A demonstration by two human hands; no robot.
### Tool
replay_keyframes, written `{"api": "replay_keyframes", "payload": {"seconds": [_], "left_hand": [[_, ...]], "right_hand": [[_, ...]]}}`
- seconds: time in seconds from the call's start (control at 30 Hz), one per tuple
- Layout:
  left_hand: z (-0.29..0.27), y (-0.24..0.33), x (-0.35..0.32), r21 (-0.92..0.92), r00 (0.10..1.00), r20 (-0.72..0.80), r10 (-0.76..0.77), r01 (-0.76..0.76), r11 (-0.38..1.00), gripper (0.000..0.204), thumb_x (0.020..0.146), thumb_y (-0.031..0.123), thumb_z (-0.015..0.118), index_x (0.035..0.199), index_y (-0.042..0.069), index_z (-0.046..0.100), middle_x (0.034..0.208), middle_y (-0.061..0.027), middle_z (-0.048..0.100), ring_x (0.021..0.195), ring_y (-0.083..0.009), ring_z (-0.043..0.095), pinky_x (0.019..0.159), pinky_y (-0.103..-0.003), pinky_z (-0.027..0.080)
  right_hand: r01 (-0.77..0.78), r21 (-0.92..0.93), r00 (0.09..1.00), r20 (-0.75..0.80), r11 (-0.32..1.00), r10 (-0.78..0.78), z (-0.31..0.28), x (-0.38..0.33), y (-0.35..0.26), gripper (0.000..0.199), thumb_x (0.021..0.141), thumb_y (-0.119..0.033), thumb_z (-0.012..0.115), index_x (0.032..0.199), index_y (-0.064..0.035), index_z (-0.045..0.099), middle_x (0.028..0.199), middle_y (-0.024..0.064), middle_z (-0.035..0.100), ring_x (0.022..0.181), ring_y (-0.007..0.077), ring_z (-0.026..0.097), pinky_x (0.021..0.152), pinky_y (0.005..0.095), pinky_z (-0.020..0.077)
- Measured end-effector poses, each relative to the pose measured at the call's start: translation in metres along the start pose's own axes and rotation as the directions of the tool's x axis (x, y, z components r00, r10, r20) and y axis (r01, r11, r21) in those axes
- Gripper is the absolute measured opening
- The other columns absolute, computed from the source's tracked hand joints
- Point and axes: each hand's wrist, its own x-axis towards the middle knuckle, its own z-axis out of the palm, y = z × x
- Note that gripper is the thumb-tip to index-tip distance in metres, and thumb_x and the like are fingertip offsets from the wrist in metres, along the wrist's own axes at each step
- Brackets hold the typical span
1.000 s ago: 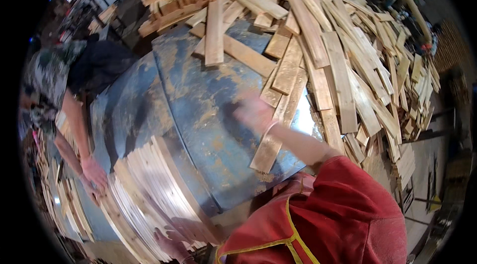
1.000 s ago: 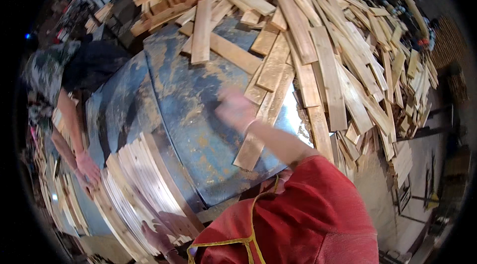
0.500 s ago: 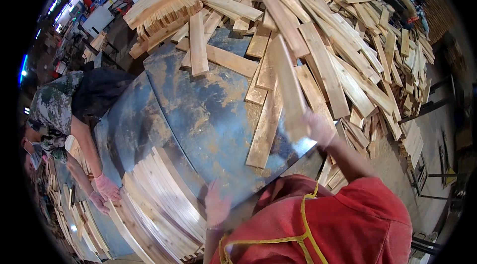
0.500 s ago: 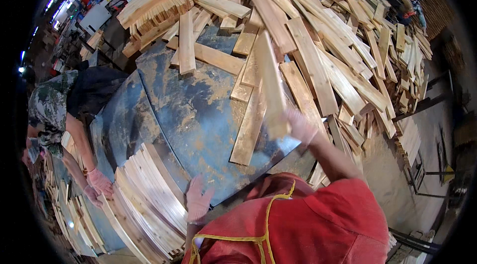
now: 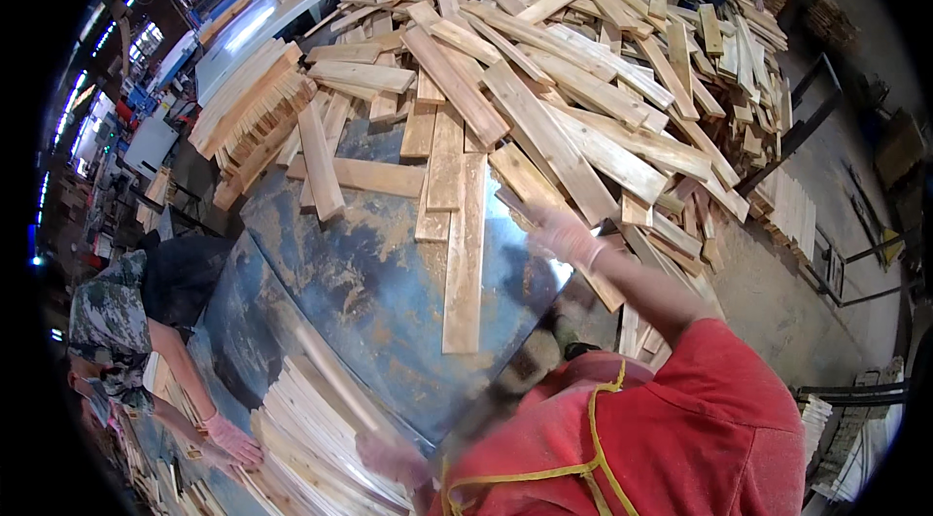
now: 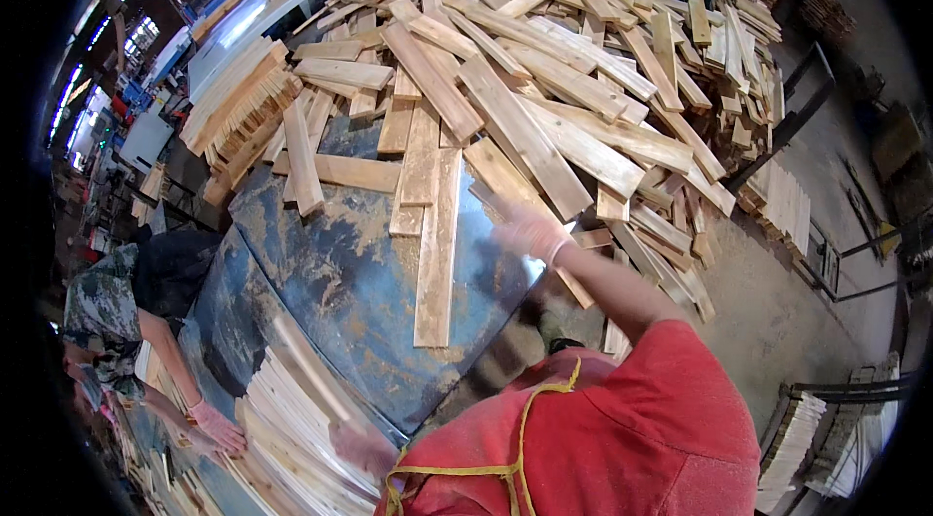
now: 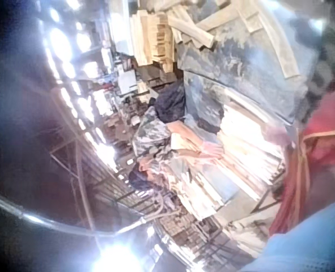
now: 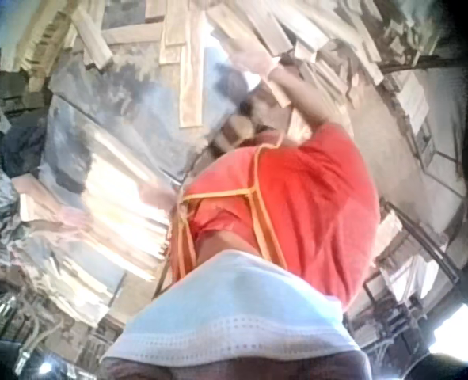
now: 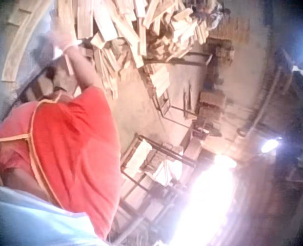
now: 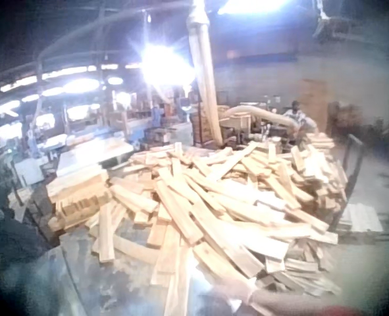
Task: The person sorts wooden planks on a metal table in a workshop. They pick up individual planks from a large pile, inspect them, and place them into a neat stack. Another person is visible in the background also handling wood.
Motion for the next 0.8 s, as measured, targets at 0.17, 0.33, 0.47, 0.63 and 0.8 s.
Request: {"api": "replay_keyframes", "payload": {"seconds": [0.17,0.33,0.47,0.63,0.8], "left_hand": [[-0.02,0.02,-0.007,0.316,0.974,0.001,-0.228,0.216,0.924,0.066,0.092,0.022,0.061,0.153,-0.002,0.049,0.156,-0.0187,0.052,0.147,-0.0348,0.047,0.121,-0.045,0.039],[-0.021,0.115,0.003,0.092,0.993,0.045,0.105,-0.108,0.99,0.076,0.084,0.03,0.075,0.151,0.001,0.054,0.149,-0.0218,0.059,0.142,-0.039,0.051,0.122,-0.05,0.038],[0.011,0.255,0.005,-0.373,0.863,0.035,0.504,-0.457,0.807,0.078,0.075,0.027,0.089,0.14,-0.003,0.06,0.151,-0.0249,0.056,0.138,-0.0432,0.054,0.119,-0.049,0.043],[0.037,0.371,0.003,-0.865,0.736,0.381,0.559,0.071,0.497,0.084,0.092,0.026,0.079,0.161,0.001,0.039,0.156,-0.0222,0.05,0.139,-0.0355,0.054,0.12,-0.043,0.041],[0.032,0.392,0.003,-0.713,0.538,0.53,0.656,0.702,0.0,0.073,0.095,0.02,0.076,0.158,0.004,0.041,0.137,-0.0127,0.06,0.123,-0.0252,0.062,0.111,-0.04,0.05]], "right_hand": [[-0.262,-0.323,0.904,-0.411,0.91,0.114,-0.118,0.091,0.07,0.091,0.083,-0.05,0.077,0.156,-0.0041,0.048,0.14,0.0254,0.064,0.132,0.0416,0.06,0.113,0.0482,0.0471],[-0.324,-0.491,0.944,-0.115,0.808,0.309,-0.14,0.115,0.036,0.112,0.072,-0.059,0.087,0.16,-0.0083,0.041,0.143,0.0232,0.06,0.135,0.042,0.057,0.111,0.0515,0.0472],[-0.194,0.078,0.97,-0.134,0.978,0.203,-0.091,0.122,0.105,0.094,0.077,-0.042,0.083,0.153,0.0007,0.047,0.123,0.0285,0.073,0.11,0.0414,0.073,0.103,0.0444,0.055],[-0.182,0.491,0.983,0.064,0.852,0.173,-0.069,0.038,0.018,0.086,0.079,-0.038,0.078,0.149,0.0036,0.05,0.116,0.0274,0.075,0.105,0.0381,0.075,0.097,0.0424,0.0573],[-0.249,0.696,0.96,0.271,0.674,0.075,0.011,-0.012,0.001,0.088,0.088,-0.041,0.082,0.154,0.0032,0.046,0.135,0.0264,0.067,0.125,0.0381,0.064,0.112,0.0411,0.0478]]}}
